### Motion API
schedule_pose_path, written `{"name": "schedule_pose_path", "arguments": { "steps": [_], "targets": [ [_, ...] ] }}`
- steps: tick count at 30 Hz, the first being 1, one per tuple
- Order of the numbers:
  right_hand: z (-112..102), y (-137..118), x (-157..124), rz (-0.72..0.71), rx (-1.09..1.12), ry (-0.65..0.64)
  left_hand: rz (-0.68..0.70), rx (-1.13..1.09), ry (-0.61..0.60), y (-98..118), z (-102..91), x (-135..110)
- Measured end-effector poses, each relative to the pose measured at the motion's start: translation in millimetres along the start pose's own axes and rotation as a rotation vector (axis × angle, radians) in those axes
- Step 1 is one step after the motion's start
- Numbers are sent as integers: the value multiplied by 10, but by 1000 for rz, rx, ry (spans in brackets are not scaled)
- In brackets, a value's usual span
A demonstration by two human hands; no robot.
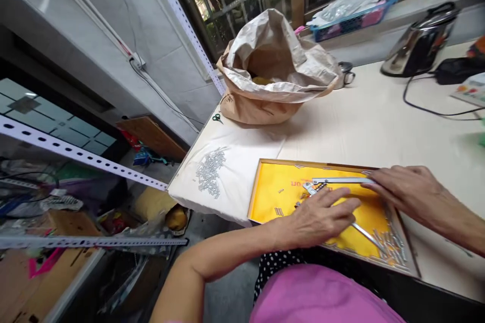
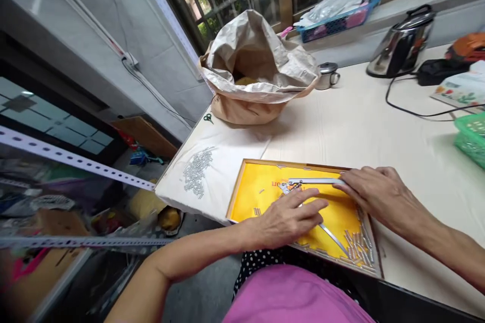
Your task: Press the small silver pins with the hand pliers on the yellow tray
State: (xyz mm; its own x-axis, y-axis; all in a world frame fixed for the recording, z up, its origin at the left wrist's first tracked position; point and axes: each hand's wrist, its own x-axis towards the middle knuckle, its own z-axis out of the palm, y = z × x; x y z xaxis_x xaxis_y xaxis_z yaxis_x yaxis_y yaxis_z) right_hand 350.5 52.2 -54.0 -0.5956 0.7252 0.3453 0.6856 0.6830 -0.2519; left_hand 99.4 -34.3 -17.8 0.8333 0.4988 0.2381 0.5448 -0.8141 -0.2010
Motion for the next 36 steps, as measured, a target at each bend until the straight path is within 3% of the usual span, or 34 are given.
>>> {"name": "schedule_pose_path", "arguments": {
  "steps": [2, 4, 6, 9, 11, 13, 17, 22, 24, 26, 28, 30, 33, 36],
  "targets": [
    [-17, 94, 7, -19, 49, -41, -28, -25, 27, -84, -51, -74],
    [-36, 142, -1, -14, 67, -40, -214, -47, 45, -280, -65, -301],
    [-42, 166, -33, -5, 62, -33, -626, -24, 15, -570, -71, -676],
    [10, 179, -116, -20, 74, -48, -1232, 93, -169, -1029, -122, -1356],
    [85, 165, -165, -14, 101, -52, -1469, 132, -311, -1240, -173, -1742],
    [163, 126, -189, 2, 135, -53, -1577, 118, -410, -1342, -204, -1997],
    [202, -9, -166, -26, 143, -50, -1568, 66, -487, -1372, -178, -2163],
    [22, -194, -100, -88, 21, -42, -1511, 67, -494, -1421, -182, -2167],
    [-45, -255, -75, -93, -22, -41, -1472, 58, -414, -1425, -227, -2107],
    [-84, -301, -45, -114, -63, -14, -1455, -69, -230, -1363, -277, -1948],
    [-96, -333, -3, -136, -88, -18, -1455, -382, -34, -1189, -314, -1673],
    [-86, -357, 52, -147, -108, -15, -1409, -773, 68, -902, -318, -1326],
    [-53, -384, 146, -163, -107, -21, -1302, -1109, 88, -416, -238, -858],
    [-19, -392, 219, -183, -86, -25, -1272, -1176, 25, -114, -112, -634]
  ]
}}
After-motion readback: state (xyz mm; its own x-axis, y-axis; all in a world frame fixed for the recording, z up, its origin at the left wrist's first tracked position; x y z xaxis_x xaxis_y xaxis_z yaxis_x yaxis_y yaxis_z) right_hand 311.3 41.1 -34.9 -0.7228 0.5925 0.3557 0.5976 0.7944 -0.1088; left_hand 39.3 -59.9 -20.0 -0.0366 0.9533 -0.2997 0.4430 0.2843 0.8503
